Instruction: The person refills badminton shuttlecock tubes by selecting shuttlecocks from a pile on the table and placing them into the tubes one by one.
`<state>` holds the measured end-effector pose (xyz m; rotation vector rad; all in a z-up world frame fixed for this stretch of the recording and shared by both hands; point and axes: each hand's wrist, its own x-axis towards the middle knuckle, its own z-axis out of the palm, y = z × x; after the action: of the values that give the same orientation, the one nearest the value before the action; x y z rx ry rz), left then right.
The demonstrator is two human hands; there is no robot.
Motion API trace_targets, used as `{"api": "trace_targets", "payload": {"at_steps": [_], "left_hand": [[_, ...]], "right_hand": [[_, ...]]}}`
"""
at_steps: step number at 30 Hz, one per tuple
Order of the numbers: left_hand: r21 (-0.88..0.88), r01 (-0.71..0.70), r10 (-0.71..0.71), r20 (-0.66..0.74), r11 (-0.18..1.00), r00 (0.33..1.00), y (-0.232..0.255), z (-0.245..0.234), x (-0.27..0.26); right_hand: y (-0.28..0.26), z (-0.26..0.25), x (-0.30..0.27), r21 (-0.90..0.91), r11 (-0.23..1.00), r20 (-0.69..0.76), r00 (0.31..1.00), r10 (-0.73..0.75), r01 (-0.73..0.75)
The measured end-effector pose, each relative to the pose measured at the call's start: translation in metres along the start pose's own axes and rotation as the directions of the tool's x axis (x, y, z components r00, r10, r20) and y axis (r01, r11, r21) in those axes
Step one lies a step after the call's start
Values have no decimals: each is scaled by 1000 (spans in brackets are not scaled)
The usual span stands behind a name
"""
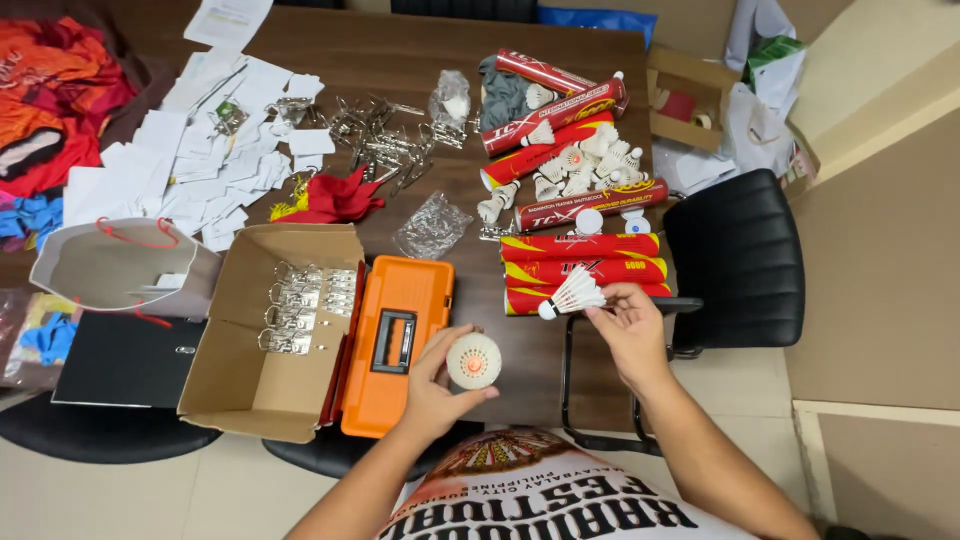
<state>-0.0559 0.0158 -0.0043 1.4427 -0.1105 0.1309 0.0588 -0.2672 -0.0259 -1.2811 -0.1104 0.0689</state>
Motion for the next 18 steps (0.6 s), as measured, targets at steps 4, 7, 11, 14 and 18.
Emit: {"api": "trace_targets", "payload": {"at_steps": [4, 7, 11, 14, 18], "left_hand": [[-22, 5, -6, -42, 1000, 999, -1, 2, 1], [8, -20, 21, -92, 1000, 996, -1, 6, 12], [14, -123, 124, -140, 992, 982, -2, 10, 26], [40, -175, 179, -160, 984, 971, 2, 18, 36], [58, -182, 190, -165, 981, 968, 18, 28, 38]], "right_hand": [[23, 13, 1, 0, 998, -14, 998, -62, 62], [18, 29, 11, -13, 993, 1, 993, -118, 118], [-24, 57, 16, 79, 963, 80, 962, -262, 256], [-62, 76, 9, 75, 926, 179, 909, -377, 370], [-104, 99, 0, -191, 690, 538, 662, -522, 698]]}}
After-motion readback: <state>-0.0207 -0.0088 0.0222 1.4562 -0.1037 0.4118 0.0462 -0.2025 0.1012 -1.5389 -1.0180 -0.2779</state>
